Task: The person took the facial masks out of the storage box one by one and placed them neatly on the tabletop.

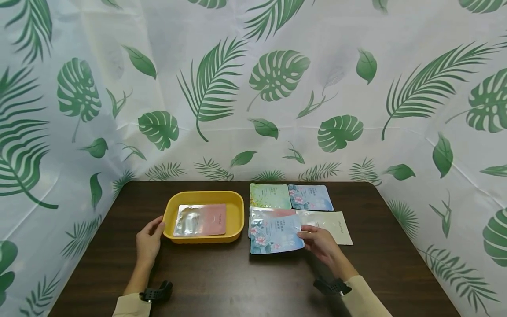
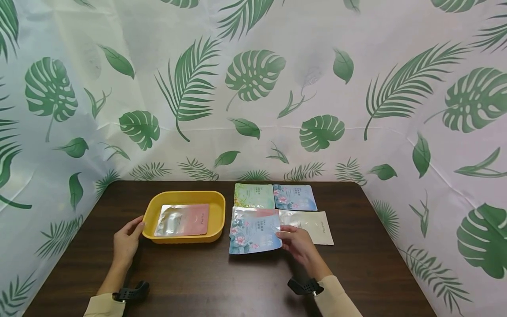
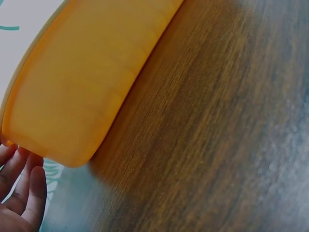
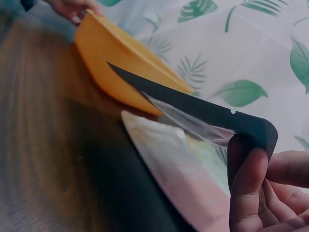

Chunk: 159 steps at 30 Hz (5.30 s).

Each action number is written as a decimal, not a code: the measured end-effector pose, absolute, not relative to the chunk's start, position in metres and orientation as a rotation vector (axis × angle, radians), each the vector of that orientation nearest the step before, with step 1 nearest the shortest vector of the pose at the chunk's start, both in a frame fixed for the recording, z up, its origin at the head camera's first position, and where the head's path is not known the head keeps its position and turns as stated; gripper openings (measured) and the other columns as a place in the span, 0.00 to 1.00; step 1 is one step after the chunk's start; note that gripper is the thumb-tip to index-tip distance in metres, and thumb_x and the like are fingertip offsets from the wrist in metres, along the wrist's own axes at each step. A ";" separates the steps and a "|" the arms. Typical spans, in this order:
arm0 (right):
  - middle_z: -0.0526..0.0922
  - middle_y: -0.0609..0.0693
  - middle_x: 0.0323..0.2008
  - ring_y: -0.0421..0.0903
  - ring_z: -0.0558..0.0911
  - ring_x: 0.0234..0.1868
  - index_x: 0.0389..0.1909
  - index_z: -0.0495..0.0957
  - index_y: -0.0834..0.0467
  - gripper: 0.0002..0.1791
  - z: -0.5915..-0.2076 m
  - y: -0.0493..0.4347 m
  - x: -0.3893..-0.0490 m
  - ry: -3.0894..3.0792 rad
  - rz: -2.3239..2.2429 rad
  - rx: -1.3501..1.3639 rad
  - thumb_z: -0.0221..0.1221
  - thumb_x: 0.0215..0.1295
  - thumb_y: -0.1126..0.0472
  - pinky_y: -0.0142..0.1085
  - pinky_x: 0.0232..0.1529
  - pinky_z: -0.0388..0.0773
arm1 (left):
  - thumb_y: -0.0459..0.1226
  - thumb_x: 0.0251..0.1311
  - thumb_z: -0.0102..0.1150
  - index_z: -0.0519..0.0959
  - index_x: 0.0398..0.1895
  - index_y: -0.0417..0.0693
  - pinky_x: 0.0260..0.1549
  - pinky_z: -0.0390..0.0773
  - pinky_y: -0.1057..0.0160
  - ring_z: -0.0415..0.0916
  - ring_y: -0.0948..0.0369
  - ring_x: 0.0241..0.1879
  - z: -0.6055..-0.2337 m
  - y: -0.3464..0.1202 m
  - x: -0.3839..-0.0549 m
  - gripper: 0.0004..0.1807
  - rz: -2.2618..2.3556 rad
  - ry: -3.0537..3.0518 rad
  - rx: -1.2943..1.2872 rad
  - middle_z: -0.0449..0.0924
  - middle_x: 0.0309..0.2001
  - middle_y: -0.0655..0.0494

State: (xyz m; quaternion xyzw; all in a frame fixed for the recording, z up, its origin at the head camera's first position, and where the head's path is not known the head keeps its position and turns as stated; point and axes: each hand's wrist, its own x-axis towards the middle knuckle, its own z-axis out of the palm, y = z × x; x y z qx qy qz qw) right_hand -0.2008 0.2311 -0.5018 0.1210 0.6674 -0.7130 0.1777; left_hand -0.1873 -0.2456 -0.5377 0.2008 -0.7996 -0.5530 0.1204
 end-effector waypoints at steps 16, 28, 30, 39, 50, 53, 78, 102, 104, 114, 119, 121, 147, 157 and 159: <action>0.85 0.42 0.30 0.38 0.82 0.30 0.47 0.78 0.68 0.13 -0.524 0.240 -0.171 1.903 -1.967 0.291 0.60 0.62 0.69 0.29 0.30 0.79 | 0.50 0.72 0.48 0.74 0.63 0.42 0.37 0.65 0.90 0.70 0.61 0.54 -0.539 -0.243 -0.186 0.26 -1.606 -2.310 0.564 0.75 0.63 0.43; 0.83 0.50 0.25 0.41 0.79 0.22 0.43 0.77 0.79 0.17 -0.531 0.233 -0.166 2.257 -1.757 0.266 0.63 0.54 0.72 0.33 0.23 0.80 | 0.49 0.72 0.47 0.73 0.63 0.41 0.37 0.63 0.91 0.69 0.55 0.60 -0.539 -0.244 -0.187 0.26 -1.623 -2.308 0.566 0.73 0.64 0.43; 0.83 0.50 0.24 0.41 0.79 0.21 0.43 0.77 0.79 0.17 -0.531 0.233 -0.166 2.270 -1.732 0.227 0.63 0.54 0.72 0.32 0.23 0.80 | 0.50 0.72 0.47 0.73 0.64 0.41 0.38 0.63 0.91 0.69 0.54 0.61 -0.538 -0.244 -0.186 0.27 -1.628 -2.304 0.560 0.73 0.65 0.43; 0.83 0.50 0.22 0.41 0.78 0.20 0.42 0.78 0.79 0.15 -0.533 0.237 -0.167 2.346 -1.622 0.115 0.62 0.56 0.71 0.33 0.22 0.79 | 0.49 0.72 0.49 0.74 0.63 0.41 0.37 0.66 0.89 0.67 0.80 0.44 -0.537 -0.243 -0.184 0.26 -1.616 -2.307 0.545 0.75 0.63 0.42; 0.85 0.55 0.24 0.43 0.81 0.20 0.39 0.81 0.77 0.12 -0.532 0.245 -0.168 2.409 -1.564 0.160 0.61 0.57 0.71 0.36 0.23 0.81 | 0.51 0.71 0.48 0.73 0.64 0.42 0.36 0.65 0.90 0.65 0.76 0.45 -0.534 -0.243 -0.183 0.27 -1.615 -2.328 0.567 0.73 0.64 0.43; 0.85 0.54 0.23 0.43 0.81 0.20 0.40 0.80 0.77 0.13 -0.529 0.246 -0.170 2.384 -1.571 0.152 0.60 0.58 0.70 0.36 0.23 0.81 | 0.50 0.71 0.48 0.74 0.63 0.42 0.36 0.65 0.90 0.66 0.77 0.45 -0.535 -0.243 -0.184 0.26 -1.610 -2.323 0.568 0.74 0.64 0.42; 0.86 0.56 0.36 0.47 0.82 0.32 0.49 0.80 0.70 0.17 -0.497 0.230 -0.199 2.372 -1.614 0.208 0.59 0.67 0.61 0.38 0.39 0.83 | 0.48 0.72 0.49 0.74 0.62 0.41 0.36 0.67 0.89 0.67 0.76 0.44 -0.536 -0.242 -0.186 0.24 -1.611 -2.301 0.589 0.75 0.62 0.43; 0.85 0.64 0.45 0.56 0.84 0.41 0.54 0.77 0.68 0.21 -0.462 0.198 -0.230 2.336 -1.618 0.064 0.58 0.68 0.57 0.39 0.42 0.83 | 0.46 0.71 0.50 0.75 0.60 0.39 0.36 0.68 0.89 0.66 0.84 0.40 -0.539 -0.244 -0.186 0.23 -1.621 -2.273 0.561 0.76 0.62 0.41; 0.84 0.64 0.45 0.56 0.84 0.41 0.54 0.77 0.68 0.21 -0.460 0.195 -0.232 2.331 -1.615 0.056 0.59 0.68 0.57 0.39 0.42 0.83 | 0.46 0.71 0.51 0.75 0.60 0.39 0.36 0.68 0.89 0.66 0.84 0.40 -0.539 -0.243 -0.187 0.23 -1.623 -2.271 0.564 0.76 0.62 0.41; 0.85 0.63 0.44 0.55 0.84 0.41 0.50 0.79 0.67 0.17 -0.451 0.177 -0.241 2.317 -1.626 0.008 0.58 0.67 0.58 0.39 0.41 0.83 | 0.46 0.71 0.51 0.76 0.59 0.39 0.36 0.69 0.88 0.66 0.87 0.39 -0.539 -0.243 -0.187 0.23 -1.617 -2.257 0.550 0.76 0.61 0.40; 0.85 0.62 0.43 0.53 0.84 0.39 0.50 0.78 0.68 0.18 -0.445 0.168 -0.246 2.297 -1.634 -0.053 0.59 0.67 0.60 0.40 0.41 0.84 | 0.45 0.71 0.52 0.76 0.59 0.39 0.35 0.69 0.88 0.67 0.85 0.38 -0.540 -0.243 -0.187 0.22 -1.622 -2.251 0.559 0.77 0.60 0.41; 0.85 0.62 0.43 0.51 0.85 0.38 0.51 0.78 0.69 0.18 -0.443 0.164 -0.248 2.288 -1.643 -0.082 0.59 0.67 0.61 0.39 0.39 0.84 | 0.45 0.71 0.51 0.76 0.59 0.40 0.35 0.69 0.88 0.68 0.81 0.40 -0.539 -0.243 -0.187 0.22 -1.623 -2.263 0.574 0.76 0.61 0.42; 0.85 0.61 0.44 0.59 0.85 0.42 0.51 0.80 0.67 0.17 -0.436 0.089 -0.279 2.238 -1.494 -0.260 0.59 0.67 0.60 0.45 0.45 0.84 | 0.50 0.71 0.48 0.74 0.62 0.43 0.36 0.67 0.89 0.68 0.69 0.50 -0.539 -0.244 -0.187 0.25 -1.629 -2.299 0.619 0.74 0.64 0.44; 0.86 0.59 0.37 0.50 0.86 0.33 0.45 0.82 0.68 0.13 -0.448 0.052 -0.286 2.183 -1.555 -0.226 0.60 0.66 0.62 0.40 0.39 0.85 | 0.50 0.72 0.48 0.74 0.62 0.43 0.36 0.66 0.90 0.69 0.59 0.55 -0.540 -0.242 -0.188 0.25 -1.630 -2.299 0.616 0.73 0.64 0.44; 0.86 0.60 0.37 0.48 0.85 0.32 0.45 0.82 0.68 0.13 -0.449 0.046 -0.286 2.183 -1.556 -0.220 0.60 0.66 0.62 0.39 0.38 0.85 | 0.50 0.71 0.49 0.74 0.61 0.43 0.36 0.66 0.90 0.70 0.62 0.54 -0.539 -0.242 -0.189 0.25 -1.628 -2.291 0.619 0.74 0.63 0.44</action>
